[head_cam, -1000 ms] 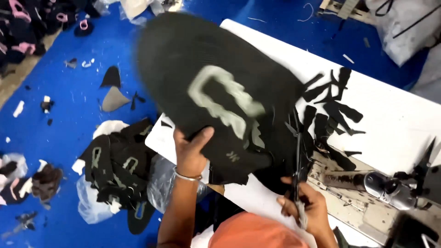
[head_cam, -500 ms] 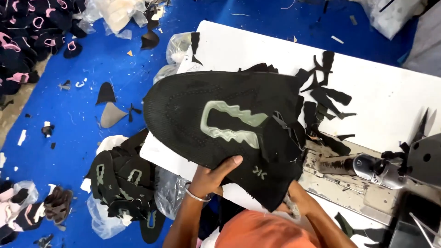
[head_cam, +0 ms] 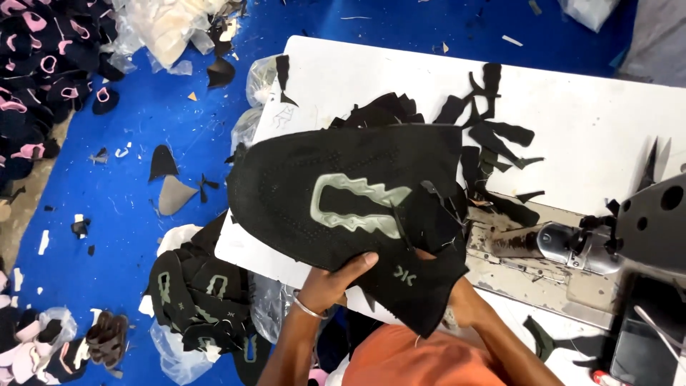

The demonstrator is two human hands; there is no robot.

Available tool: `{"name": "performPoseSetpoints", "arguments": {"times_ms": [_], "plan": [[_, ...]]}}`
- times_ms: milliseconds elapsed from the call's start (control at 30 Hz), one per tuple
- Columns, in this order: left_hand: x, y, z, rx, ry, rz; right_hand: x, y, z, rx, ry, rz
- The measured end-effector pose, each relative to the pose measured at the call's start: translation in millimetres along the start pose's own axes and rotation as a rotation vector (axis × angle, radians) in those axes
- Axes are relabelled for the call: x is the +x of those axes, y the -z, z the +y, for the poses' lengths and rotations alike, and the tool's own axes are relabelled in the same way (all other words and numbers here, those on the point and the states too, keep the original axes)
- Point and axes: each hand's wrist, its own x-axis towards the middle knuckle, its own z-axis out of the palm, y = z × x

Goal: Trim excess material from a shoe upper component using scissors.

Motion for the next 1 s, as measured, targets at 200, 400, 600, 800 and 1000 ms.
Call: {"name": "performPoseSetpoints", "arguments": {"times_ms": [200, 400, 600, 800, 1000], "plan": [[2.8, 2.4, -6.7, -0.149, 0.109, -0.042, 6.1, -8.6, -20.9, 0.289, 0.067, 0.21], [12.3, 27.4, 4.5, -0.432, 0.229, 0.006, 17.7, 21.5, -82.0, 0.04, 0.067, -0.005], [17.6, 32.6, 18.9, -0.134, -0.034, 0.131, 20.5, 2.9, -94.7, 0.283, -0.108, -0.066], [11.5, 17.7, 4.7, -0.002, 0.028, -0.008, 3.0, -31.2, -6.4, 0.578, 0.093, 0.104], [13.2, 17.6, -0.9, -0.114, 0.044, -0.021, 14.0, -15.3, -24.9, 0.675, 0.073, 0.026]]}}
